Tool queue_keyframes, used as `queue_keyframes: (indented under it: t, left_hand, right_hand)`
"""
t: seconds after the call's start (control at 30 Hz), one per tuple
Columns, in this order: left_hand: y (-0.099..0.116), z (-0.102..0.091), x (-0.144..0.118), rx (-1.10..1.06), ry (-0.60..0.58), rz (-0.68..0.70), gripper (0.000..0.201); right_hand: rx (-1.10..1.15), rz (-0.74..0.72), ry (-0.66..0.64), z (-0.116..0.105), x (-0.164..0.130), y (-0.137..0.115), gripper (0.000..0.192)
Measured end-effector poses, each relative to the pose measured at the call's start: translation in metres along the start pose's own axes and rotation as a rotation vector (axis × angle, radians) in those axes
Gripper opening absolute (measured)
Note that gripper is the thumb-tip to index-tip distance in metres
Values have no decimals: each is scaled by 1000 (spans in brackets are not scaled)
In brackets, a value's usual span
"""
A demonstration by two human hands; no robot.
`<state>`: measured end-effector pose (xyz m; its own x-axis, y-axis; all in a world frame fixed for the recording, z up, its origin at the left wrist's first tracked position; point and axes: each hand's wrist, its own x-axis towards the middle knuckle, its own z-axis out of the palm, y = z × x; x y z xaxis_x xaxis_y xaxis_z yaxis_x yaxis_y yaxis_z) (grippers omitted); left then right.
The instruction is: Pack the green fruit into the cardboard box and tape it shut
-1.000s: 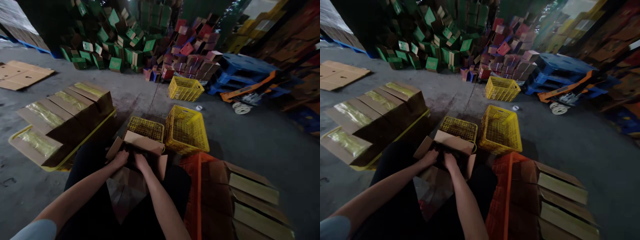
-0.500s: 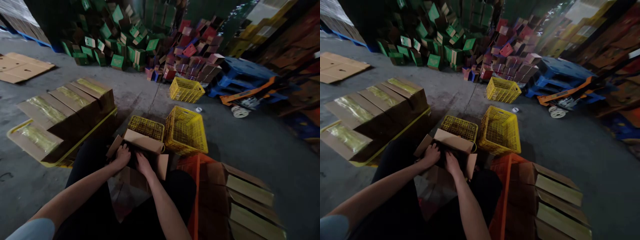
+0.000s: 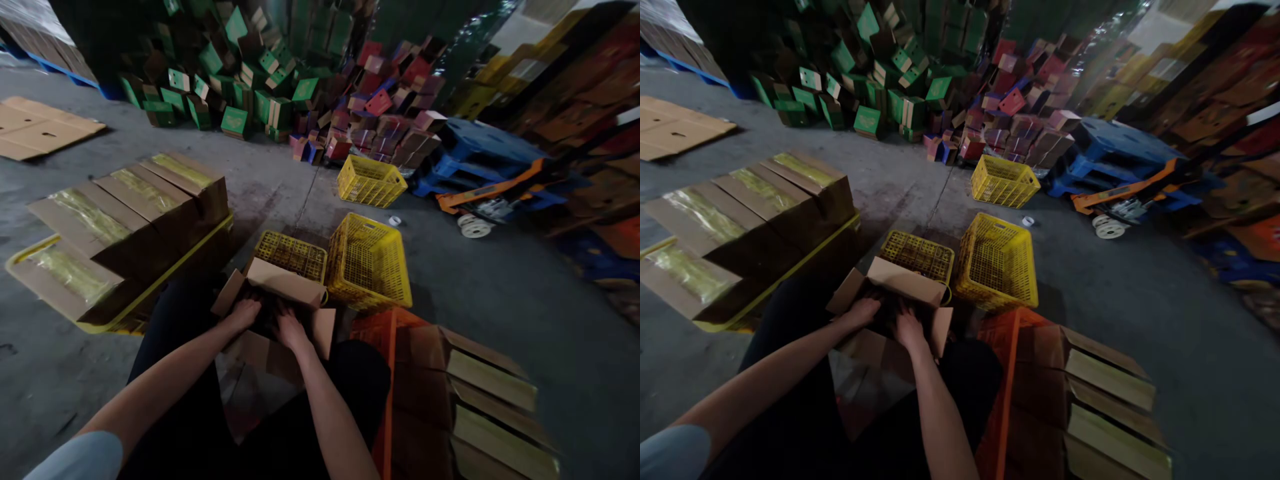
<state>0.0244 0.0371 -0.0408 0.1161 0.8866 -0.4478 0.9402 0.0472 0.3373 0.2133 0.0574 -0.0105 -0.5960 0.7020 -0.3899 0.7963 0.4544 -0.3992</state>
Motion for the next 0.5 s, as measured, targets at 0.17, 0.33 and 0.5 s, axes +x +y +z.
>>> queue_keyframes:
  t: [0.17,0.33,0.5]
  left_hand:
    - [7,0,-3,-12,10,57,59]
    - [16,4,-1,-50,-11,129,52]
    - [11,6,4,-18,-17,9,35]
  right_hand:
    - [11,92,150,-18,-7,8,39]
    - [-30,242,79,-19,-11,16,37]
    - [-31,257,23,-7,-1,16,43]
